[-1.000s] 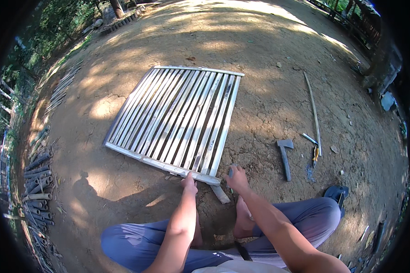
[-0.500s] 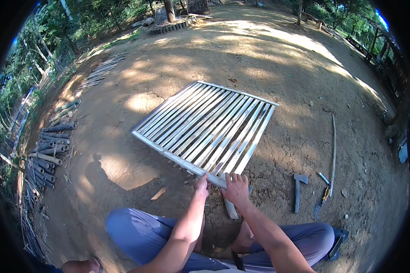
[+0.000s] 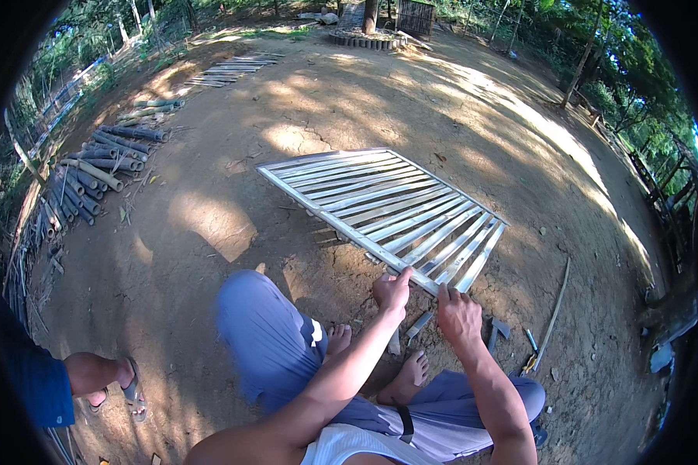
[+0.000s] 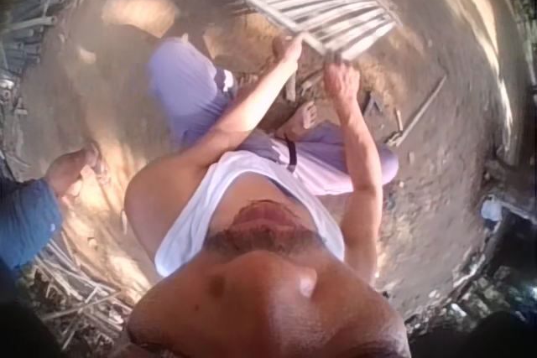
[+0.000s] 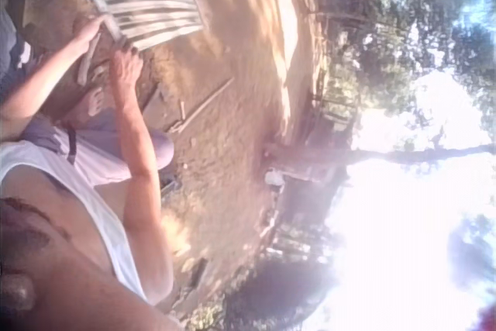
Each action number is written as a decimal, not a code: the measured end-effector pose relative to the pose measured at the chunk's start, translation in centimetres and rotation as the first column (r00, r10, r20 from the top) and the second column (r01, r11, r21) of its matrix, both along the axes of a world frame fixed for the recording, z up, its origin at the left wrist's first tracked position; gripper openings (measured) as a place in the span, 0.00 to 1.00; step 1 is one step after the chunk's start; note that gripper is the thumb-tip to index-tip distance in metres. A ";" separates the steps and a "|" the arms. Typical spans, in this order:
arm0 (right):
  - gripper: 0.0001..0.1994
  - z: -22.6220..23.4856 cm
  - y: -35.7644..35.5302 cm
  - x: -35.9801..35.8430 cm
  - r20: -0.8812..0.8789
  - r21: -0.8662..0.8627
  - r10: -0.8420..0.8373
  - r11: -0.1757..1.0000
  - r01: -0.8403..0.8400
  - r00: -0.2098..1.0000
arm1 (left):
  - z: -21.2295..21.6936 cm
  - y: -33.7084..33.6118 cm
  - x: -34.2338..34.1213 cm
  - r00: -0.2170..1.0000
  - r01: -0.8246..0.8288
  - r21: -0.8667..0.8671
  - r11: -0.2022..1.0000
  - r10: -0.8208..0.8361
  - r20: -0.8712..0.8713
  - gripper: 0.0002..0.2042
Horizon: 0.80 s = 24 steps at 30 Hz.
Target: The person constructs a bamboo panel by hammering cross-slats into a main frame using an axe as a mallet and flipping the assembly to check the fit.
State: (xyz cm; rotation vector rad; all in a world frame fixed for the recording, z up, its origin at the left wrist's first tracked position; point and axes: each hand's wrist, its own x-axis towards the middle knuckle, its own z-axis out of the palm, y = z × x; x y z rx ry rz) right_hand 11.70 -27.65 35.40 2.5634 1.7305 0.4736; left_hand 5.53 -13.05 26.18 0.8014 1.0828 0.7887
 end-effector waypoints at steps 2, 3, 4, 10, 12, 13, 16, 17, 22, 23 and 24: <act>0.16 4.2 -1.0 -1.8 0.005 0.058 0.073 0.996 -0.073 0.997 | 2.5 -1.1 -2.5 0.988 0.021 0.042 0.999 -0.027 0.151 0.14; 0.14 6.0 -2.0 -2.2 0.025 0.088 0.080 0.993 -0.082 0.997 | 5.4 -2.5 -3.9 0.975 0.099 0.023 0.995 -0.101 0.197 0.13; 0.12 8.0 -2.5 -2.9 0.038 0.131 0.096 0.986 -0.100 0.995 | 7.8 -3.4 -5.6 0.926 0.155 0.042 0.987 -0.160 0.343 0.13; 0.15 21.8 -4.7 -3.8 0.145 0.218 0.103 0.967 -0.133 0.984 | 17.9 -4.6 -8.6 0.658 0.389 0.276 0.879 -0.475 0.584 0.28; 0.16 25.5 -4.7 -3.5 0.217 0.249 0.044 0.964 -0.099 0.975 | 20.7 -3.8 -8.8 0.524 0.457 0.489 0.743 -0.669 0.527 0.33; 0.16 25.5 -5.1 -2.1 0.227 0.241 0.022 0.967 -0.078 0.974 | 22.7 -2.8 -9.3 0.533 0.495 0.629 0.600 -0.781 0.325 0.36; 0.17 28.3 -6.9 1.0 0.311 0.218 -0.017 0.974 -0.054 0.950 | 23.9 -0.3 -8.2 0.696 0.027 0.954 0.297 -0.691 0.195 0.23; 0.17 28.1 -7.5 1.8 0.318 0.219 -0.026 0.975 -0.046 0.948 | 23.5 1.0 -8.3 0.793 -0.147 0.963 0.228 -0.554 0.252 0.16; 0.16 26.3 -8.5 3.7 0.326 0.237 -0.002 0.968 -0.080 0.945 | 15.9 16.7 -9.2 0.956 -0.006 0.945 -0.326 0.277 0.102 0.39; 0.16 26.2 -9.2 4.0 0.312 0.210 -0.015 0.976 -0.054 0.950 | 16.1 18.2 -9.5 0.948 0.104 0.970 -0.220 0.316 -0.030 0.46; 0.16 26.0 -9.7 4.3 0.336 0.197 -0.002 0.978 -0.068 0.942 | 16.2 19.2 -9.1 0.914 0.249 0.953 -0.171 0.368 -0.173 0.50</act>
